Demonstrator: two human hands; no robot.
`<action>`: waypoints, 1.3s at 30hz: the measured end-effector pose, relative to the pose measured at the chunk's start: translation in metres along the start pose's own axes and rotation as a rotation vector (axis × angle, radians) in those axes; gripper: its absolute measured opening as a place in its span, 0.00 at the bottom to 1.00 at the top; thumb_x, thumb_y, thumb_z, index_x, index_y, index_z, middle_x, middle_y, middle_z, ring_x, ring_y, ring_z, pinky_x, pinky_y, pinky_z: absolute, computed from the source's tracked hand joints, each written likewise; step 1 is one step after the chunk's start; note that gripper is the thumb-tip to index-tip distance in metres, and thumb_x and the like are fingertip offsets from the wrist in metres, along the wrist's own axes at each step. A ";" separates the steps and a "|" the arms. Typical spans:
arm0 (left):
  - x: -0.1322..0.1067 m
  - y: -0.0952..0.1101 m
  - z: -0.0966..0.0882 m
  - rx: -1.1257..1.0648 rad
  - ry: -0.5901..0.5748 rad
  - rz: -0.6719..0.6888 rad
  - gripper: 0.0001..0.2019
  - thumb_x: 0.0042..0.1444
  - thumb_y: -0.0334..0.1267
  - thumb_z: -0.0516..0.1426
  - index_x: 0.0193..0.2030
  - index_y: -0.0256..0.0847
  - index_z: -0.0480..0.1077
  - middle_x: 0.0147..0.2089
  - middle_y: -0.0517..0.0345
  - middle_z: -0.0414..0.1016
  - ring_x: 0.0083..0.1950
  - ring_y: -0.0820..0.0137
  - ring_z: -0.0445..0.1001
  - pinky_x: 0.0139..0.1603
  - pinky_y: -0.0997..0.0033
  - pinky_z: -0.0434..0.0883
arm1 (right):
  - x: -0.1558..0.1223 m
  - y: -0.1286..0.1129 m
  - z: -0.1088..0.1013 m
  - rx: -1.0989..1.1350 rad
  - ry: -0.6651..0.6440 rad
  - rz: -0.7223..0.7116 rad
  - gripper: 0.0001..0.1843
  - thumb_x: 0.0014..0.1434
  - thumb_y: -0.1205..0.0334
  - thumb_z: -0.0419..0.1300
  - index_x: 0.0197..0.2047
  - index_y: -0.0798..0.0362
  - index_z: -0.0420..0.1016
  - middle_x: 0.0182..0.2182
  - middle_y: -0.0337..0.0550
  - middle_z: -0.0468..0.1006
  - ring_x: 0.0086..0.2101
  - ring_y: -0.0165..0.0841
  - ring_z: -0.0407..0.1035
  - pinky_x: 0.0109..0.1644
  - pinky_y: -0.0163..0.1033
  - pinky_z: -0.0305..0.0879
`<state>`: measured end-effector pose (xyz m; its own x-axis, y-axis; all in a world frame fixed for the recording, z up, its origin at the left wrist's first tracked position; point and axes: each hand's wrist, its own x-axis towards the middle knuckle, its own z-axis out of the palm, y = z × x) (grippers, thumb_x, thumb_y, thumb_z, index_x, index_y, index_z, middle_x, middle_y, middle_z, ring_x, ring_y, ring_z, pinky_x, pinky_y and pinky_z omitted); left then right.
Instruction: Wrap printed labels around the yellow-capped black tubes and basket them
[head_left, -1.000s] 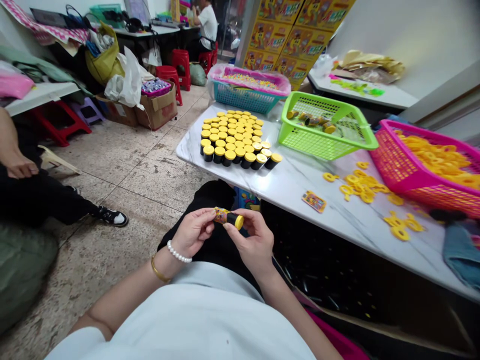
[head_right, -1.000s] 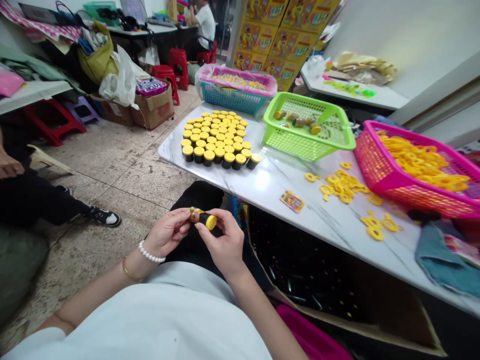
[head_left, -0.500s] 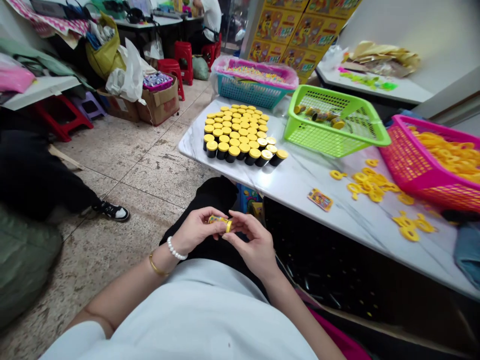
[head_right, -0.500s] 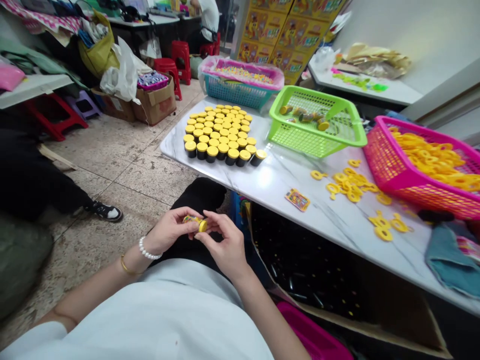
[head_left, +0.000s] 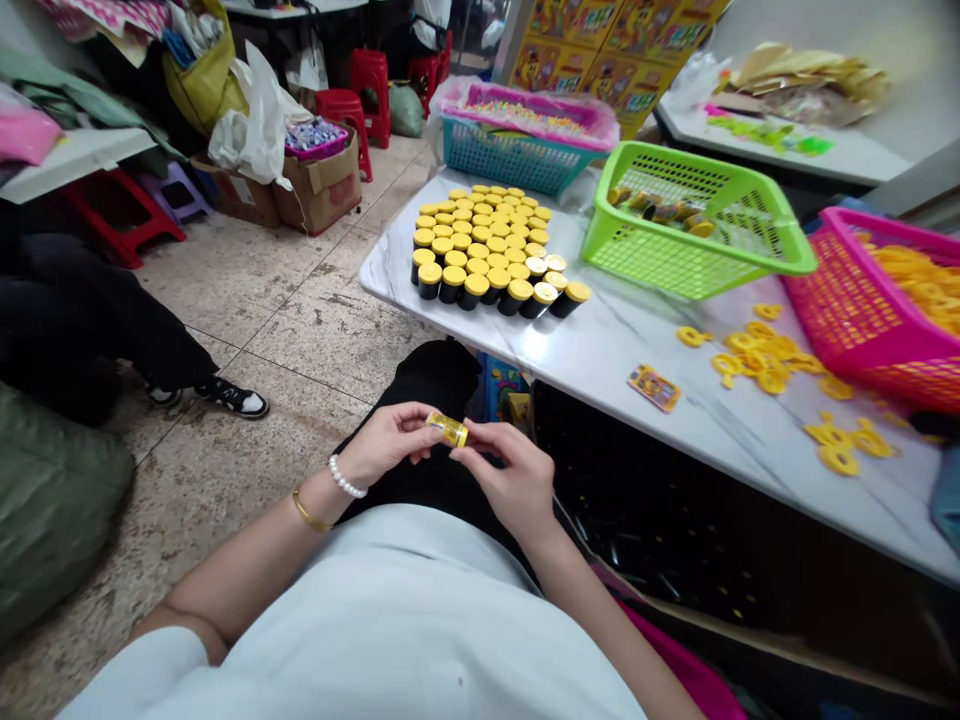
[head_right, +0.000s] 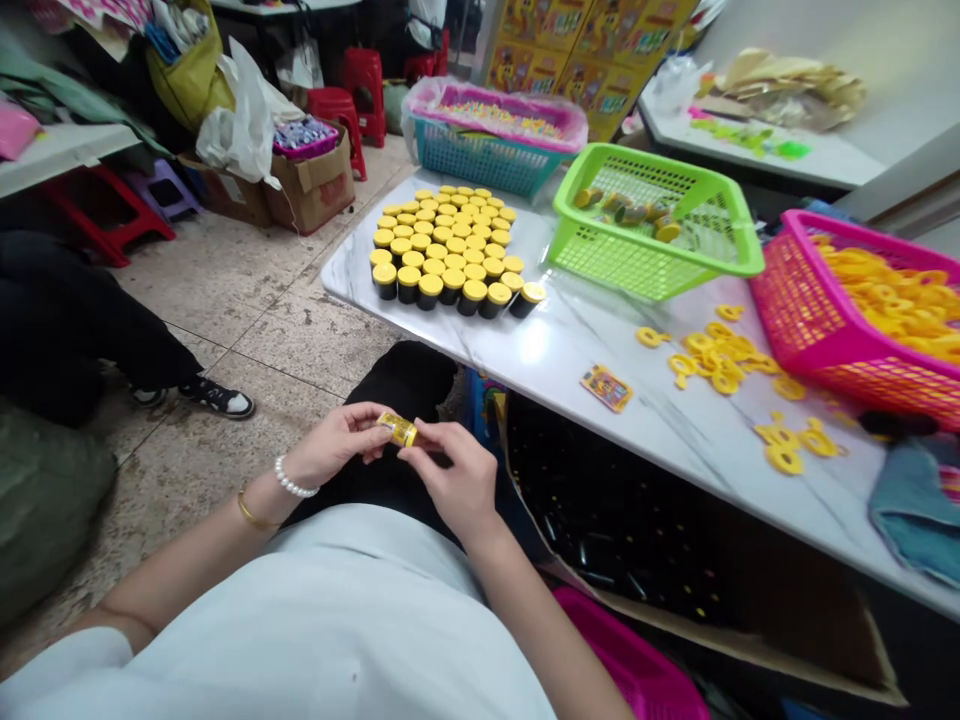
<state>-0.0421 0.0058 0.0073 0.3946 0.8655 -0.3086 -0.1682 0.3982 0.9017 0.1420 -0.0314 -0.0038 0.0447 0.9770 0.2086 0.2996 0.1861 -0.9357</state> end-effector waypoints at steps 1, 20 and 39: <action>0.003 0.002 0.002 0.026 0.012 0.028 0.18 0.46 0.42 0.70 0.40 0.34 0.77 0.29 0.57 0.77 0.24 0.77 0.70 0.23 0.79 0.65 | 0.003 0.002 0.004 0.097 -0.007 0.126 0.14 0.51 0.53 0.71 0.39 0.50 0.83 0.33 0.45 0.85 0.31 0.39 0.79 0.40 0.47 0.80; 0.026 -0.010 0.007 0.136 0.048 0.093 0.17 0.51 0.51 0.66 0.30 0.37 0.71 0.22 0.62 0.69 0.20 0.78 0.66 0.18 0.81 0.61 | 0.007 0.012 0.021 0.440 -0.005 0.471 0.19 0.46 0.49 0.74 0.32 0.55 0.80 0.25 0.41 0.82 0.25 0.33 0.77 0.32 0.40 0.79; 0.034 -0.018 -0.001 -0.032 -0.102 -0.245 0.27 0.49 0.64 0.62 0.22 0.38 0.66 0.09 0.69 0.54 0.10 0.83 0.45 0.14 0.77 0.41 | 0.011 0.013 -0.008 0.280 -0.124 0.187 0.19 0.52 0.57 0.72 0.48 0.46 0.81 0.44 0.44 0.81 0.37 0.33 0.78 0.42 0.39 0.79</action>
<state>-0.0267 0.0279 -0.0198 0.5159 0.7076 -0.4828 -0.0841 0.6027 0.7935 0.1544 -0.0190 -0.0116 -0.0469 0.9989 0.0066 0.0241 0.0077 -0.9997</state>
